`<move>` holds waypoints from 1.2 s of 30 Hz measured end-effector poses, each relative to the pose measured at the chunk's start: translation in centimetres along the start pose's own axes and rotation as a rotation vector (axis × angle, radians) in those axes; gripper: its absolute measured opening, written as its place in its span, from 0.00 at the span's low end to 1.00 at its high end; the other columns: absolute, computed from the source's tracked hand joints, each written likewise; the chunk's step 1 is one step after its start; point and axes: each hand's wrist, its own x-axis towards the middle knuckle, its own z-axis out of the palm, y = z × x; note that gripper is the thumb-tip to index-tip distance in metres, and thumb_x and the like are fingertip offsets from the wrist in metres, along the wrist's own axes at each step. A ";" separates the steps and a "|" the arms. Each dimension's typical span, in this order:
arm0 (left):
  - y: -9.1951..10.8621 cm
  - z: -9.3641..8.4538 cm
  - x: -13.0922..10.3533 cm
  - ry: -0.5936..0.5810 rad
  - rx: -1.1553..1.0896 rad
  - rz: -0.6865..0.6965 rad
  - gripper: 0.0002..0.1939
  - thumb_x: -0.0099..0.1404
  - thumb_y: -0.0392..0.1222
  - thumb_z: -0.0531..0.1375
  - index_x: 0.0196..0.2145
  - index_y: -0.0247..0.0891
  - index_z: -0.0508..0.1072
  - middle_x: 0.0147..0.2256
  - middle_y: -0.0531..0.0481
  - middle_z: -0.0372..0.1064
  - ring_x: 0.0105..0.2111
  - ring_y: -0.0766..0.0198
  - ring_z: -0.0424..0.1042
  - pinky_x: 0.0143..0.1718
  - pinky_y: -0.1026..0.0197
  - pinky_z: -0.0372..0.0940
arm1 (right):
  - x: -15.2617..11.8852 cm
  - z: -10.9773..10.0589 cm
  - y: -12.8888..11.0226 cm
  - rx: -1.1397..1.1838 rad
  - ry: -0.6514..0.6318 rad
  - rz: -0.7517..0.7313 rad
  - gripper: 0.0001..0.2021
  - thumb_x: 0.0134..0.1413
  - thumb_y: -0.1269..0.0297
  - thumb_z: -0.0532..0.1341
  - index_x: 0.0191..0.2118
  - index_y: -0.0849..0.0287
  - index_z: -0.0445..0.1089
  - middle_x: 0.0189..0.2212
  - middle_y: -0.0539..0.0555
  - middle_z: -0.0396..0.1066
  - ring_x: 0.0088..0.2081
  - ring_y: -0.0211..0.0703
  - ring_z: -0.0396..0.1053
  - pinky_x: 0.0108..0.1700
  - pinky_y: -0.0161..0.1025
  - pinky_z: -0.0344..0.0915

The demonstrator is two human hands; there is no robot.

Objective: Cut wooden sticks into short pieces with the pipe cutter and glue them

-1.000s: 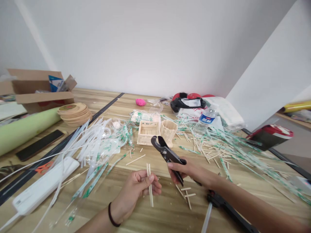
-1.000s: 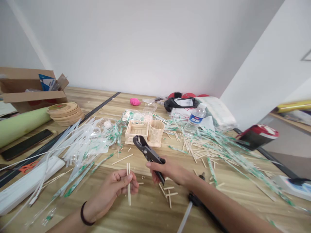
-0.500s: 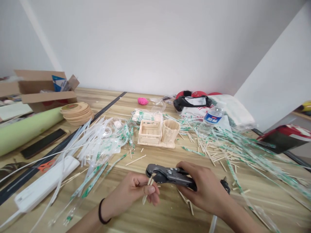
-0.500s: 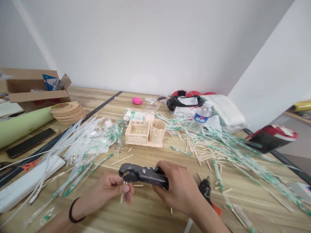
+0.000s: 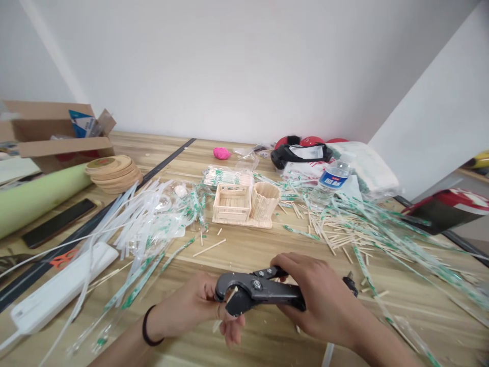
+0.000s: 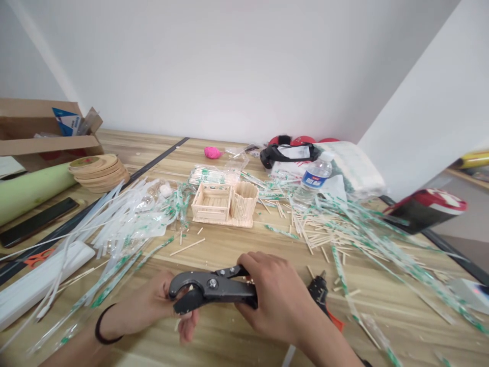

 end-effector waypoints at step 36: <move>-1.1 0.0 0.8 -0.261 -0.081 0.090 0.19 0.58 0.53 0.61 0.26 0.31 0.79 0.22 0.42 0.78 0.17 0.61 0.73 0.20 0.63 0.68 | 0.4 1.0 -1.0 0.086 -0.049 -0.083 0.09 0.40 0.70 0.57 0.32 0.57 0.60 0.31 0.52 0.66 0.31 0.44 0.61 0.33 0.37 0.52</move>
